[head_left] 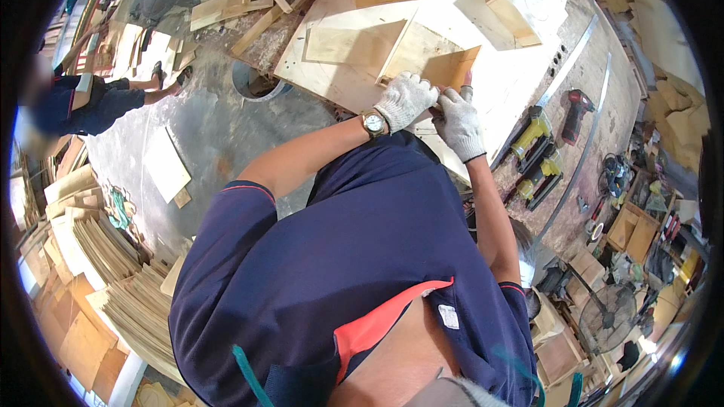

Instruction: The person cuts small wooden pieces using a miter saw, then assembles them into small wooden boxes on a workbench. They use a nail gun to fasten the pieces together and place the finished boxes on the table.

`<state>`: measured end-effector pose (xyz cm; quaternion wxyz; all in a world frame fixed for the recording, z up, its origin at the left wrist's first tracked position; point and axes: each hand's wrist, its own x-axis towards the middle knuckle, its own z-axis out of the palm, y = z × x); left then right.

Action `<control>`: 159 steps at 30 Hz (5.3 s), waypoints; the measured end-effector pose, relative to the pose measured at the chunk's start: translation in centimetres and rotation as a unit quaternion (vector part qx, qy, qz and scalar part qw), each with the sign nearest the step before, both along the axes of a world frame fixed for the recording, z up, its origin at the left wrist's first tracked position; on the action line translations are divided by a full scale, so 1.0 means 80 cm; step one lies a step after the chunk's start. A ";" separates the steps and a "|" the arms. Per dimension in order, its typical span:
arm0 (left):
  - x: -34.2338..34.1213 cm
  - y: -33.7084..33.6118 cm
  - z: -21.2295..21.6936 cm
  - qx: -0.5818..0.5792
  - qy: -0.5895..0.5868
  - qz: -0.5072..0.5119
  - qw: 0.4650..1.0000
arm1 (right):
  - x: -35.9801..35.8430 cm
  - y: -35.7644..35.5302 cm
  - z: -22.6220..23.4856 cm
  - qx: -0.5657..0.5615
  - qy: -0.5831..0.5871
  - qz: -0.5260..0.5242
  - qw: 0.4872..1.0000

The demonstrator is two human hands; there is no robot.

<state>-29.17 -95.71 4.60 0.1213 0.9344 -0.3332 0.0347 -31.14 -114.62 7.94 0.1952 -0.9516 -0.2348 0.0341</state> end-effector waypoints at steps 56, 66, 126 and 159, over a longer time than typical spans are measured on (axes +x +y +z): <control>0.045 0.063 0.082 -0.526 0.391 0.087 0.750 | 0.015 -0.052 0.013 0.576 0.426 -0.291 0.634; 0.043 0.071 0.091 -0.434 0.332 0.215 0.809 | 0.017 -0.005 0.088 0.250 0.328 -0.106 0.905; 0.029 0.118 0.035 -0.028 0.024 -0.047 0.998 | -0.010 0.015 -0.045 0.040 -0.096 0.012 0.995; 0.030 -0.012 0.063 0.096 0.081 -0.156 0.980 | -0.056 -0.011 -0.149 0.185 -0.087 -0.264 0.943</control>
